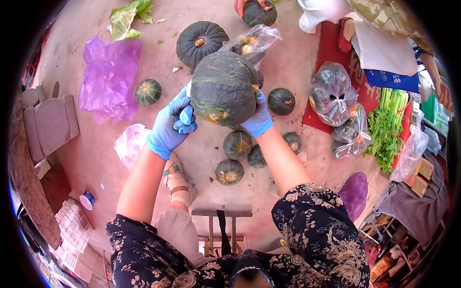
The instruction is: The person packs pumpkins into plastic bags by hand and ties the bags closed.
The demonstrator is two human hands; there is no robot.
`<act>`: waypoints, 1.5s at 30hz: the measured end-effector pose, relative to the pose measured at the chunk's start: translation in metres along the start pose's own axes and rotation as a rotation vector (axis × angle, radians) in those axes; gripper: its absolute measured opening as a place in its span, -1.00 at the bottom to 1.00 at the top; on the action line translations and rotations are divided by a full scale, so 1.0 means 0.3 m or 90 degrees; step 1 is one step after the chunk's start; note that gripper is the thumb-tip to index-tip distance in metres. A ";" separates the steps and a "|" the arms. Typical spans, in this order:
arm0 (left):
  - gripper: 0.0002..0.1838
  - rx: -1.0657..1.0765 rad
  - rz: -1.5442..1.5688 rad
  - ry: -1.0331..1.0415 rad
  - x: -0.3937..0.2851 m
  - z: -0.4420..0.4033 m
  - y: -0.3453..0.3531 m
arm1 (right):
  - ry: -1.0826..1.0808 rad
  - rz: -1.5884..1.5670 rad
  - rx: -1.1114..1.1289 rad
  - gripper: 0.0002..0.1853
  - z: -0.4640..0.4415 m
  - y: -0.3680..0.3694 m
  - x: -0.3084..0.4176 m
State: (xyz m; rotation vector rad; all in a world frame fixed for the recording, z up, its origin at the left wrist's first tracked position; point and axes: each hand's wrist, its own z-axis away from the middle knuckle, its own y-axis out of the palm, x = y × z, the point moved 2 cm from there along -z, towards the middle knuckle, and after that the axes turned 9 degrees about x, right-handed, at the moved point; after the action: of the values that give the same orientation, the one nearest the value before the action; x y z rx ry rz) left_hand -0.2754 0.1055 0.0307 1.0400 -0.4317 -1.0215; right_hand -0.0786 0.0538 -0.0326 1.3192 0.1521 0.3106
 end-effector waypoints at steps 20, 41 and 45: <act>-0.46 0.083 -0.200 0.071 0.022 -0.041 0.306 | -0.322 1.147 -0.626 -0.44 -0.163 -0.060 0.412; -0.90 -0.130 -0.190 0.177 -0.034 -0.111 0.400 | -0.260 0.636 -0.389 -0.71 0.123 0.360 0.362; -0.83 -0.144 -0.202 0.253 -0.069 -0.067 0.363 | -0.234 0.403 -0.328 -0.75 0.177 0.475 0.395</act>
State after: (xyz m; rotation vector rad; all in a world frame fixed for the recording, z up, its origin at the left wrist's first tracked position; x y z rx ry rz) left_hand -0.2182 0.1472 0.1182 1.0940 0.1765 -1.0812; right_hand 0.0295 0.0718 0.1260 0.8591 -0.6314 0.5882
